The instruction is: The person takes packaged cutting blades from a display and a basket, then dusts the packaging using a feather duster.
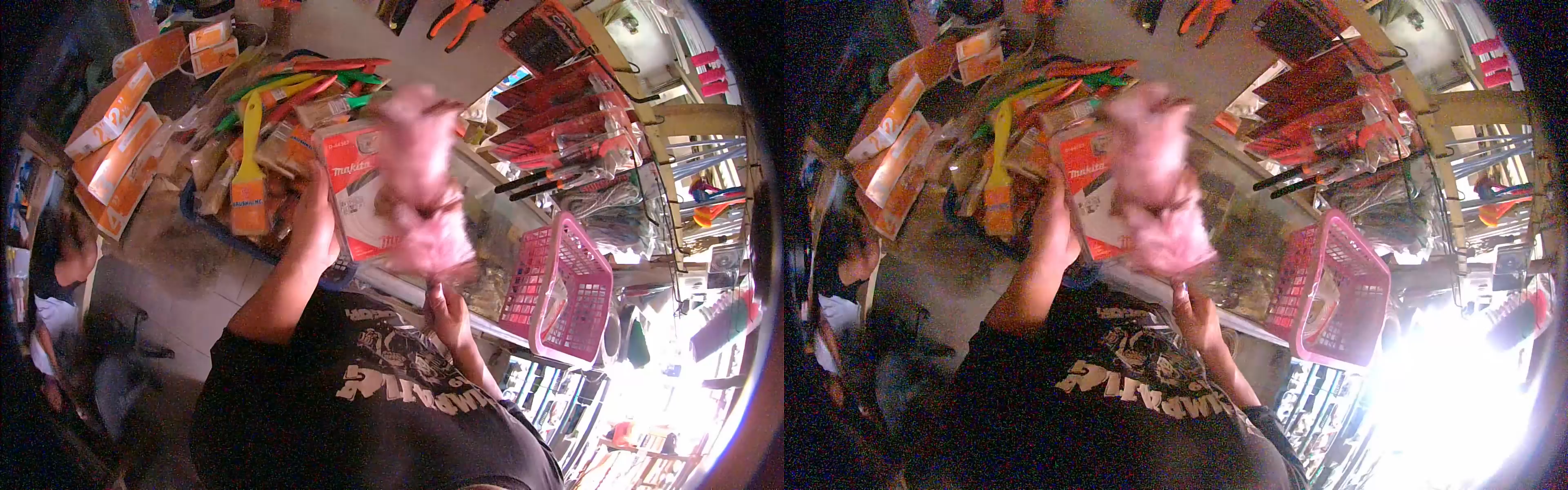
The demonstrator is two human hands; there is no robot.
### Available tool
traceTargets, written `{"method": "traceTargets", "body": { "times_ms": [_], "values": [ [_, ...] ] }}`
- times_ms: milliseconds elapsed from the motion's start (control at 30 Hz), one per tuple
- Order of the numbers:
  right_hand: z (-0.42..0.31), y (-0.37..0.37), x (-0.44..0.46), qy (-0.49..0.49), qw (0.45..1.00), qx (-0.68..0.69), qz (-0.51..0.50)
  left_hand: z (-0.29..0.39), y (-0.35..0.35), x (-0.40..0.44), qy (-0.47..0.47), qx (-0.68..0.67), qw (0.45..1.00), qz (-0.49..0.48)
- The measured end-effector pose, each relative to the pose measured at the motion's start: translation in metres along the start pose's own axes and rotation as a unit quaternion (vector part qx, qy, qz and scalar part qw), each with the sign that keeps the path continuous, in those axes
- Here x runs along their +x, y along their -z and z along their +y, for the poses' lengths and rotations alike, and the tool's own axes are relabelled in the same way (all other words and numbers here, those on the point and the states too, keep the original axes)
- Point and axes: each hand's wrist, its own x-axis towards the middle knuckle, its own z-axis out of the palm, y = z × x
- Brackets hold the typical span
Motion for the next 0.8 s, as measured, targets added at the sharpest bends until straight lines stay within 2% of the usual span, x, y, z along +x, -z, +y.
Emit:
{"method": "traceTargets", "body": {
  "times_ms": [100,133,200,233,267,300,333,367,400,433,467,500,533,567,600,633,667,700,767,800],
  "values": [
    [0.014,-0.010,0.002,0.163,0.983,-0.076,-0.034,-0.003,0.012,-0.001,-0.004,0.062,0.996,0.065],
    [0.007,-0.011,-0.001,0.270,0.958,-0.093,-0.013,-0.010,0.055,0.009,-0.206,0.366,0.905,-0.070],
    [0.025,-0.005,0.007,0.139,0.990,0.007,-0.032,-0.006,0.047,0.007,-0.204,0.326,0.919,-0.087],
    [0.032,-0.003,0.009,0.071,0.995,0.058,-0.043,0.003,-0.005,-0.003,0.003,-0.022,0.999,0.035],
    [0.009,-0.004,0.005,-0.001,1.000,-0.010,-0.006,0.002,-0.012,-0.003,-0.016,-0.029,0.999,0.038],
    [0.007,-0.006,0.003,0.067,0.996,-0.044,-0.030,-0.001,0.006,0.010,-0.149,0.264,0.953,0.001],
    [0.008,-0.008,0.001,0.136,0.987,-0.075,-0.051,-0.009,0.038,0.033,-0.264,0.530,0.805,-0.041],
    [0.010,-0.009,-0.001,0.204,0.971,-0.104,-0.070,-0.006,0.035,0.032,-0.271,0.567,0.776,-0.050],
    [0.018,-0.012,0.001,0.255,0.963,-0.072,-0.045,-0.002,0.032,0.030,-0.279,0.601,0.747,-0.058],
    [0.015,-0.011,0.000,0.180,0.981,-0.058,-0.043,-0.004,0.027,0.019,-0.192,0.430,0.882,-0.023],
    [0.009,-0.008,0.000,0.106,0.992,-0.046,-0.042,0.002,0.007,0.003,-0.096,0.235,0.967,0.016],
    [0.006,-0.007,-0.001,0.030,0.998,-0.034,-0.042,0.003,-0.003,-0.005,0.004,0.025,0.998,0.056],
    [0.016,-0.015,-0.003,0.018,0.998,0.024,-0.049,-0.001,-0.002,-0.002,-0.032,0.017,0.997,0.064],
    [0.017,-0.021,-0.006,0.102,0.993,0.008,-0.065,-0.013,0.018,0.006,-0.122,0.150,0.981,0.033],
    [0.018,-0.023,-0.007,0.184,0.981,-0.032,-0.055,-0.033,0.049,0.017,-0.209,0.278,0.938,0.000],
    [0.019,-0.023,-0.005,0.266,0.960,-0.073,-0.044,-0.027,0.043,0.013,-0.187,0.276,0.943,0.000],
    [0.016,-0.017,-0.006,0.200,0.978,-0.027,-0.048,-0.021,0.036,0.009,-0.165,0.275,0.947,0.001],
    [0.012,-0.009,-0.006,0.134,0.989,0.018,-0.055,0.002,0.005,-0.005,-0.035,0.142,0.988,0.040],
    [0.017,-0.010,-0.001,0.096,0.993,0.045,-0.045,-0.002,-0.003,-0.002,-0.032,0.010,0.999,0.006],
    [0.020,-0.010,0.001,0.077,0.994,0.059,-0.040,-0.003,-0.002,-0.001,-0.025,0.025,0.999,0.004]
  ]
}}
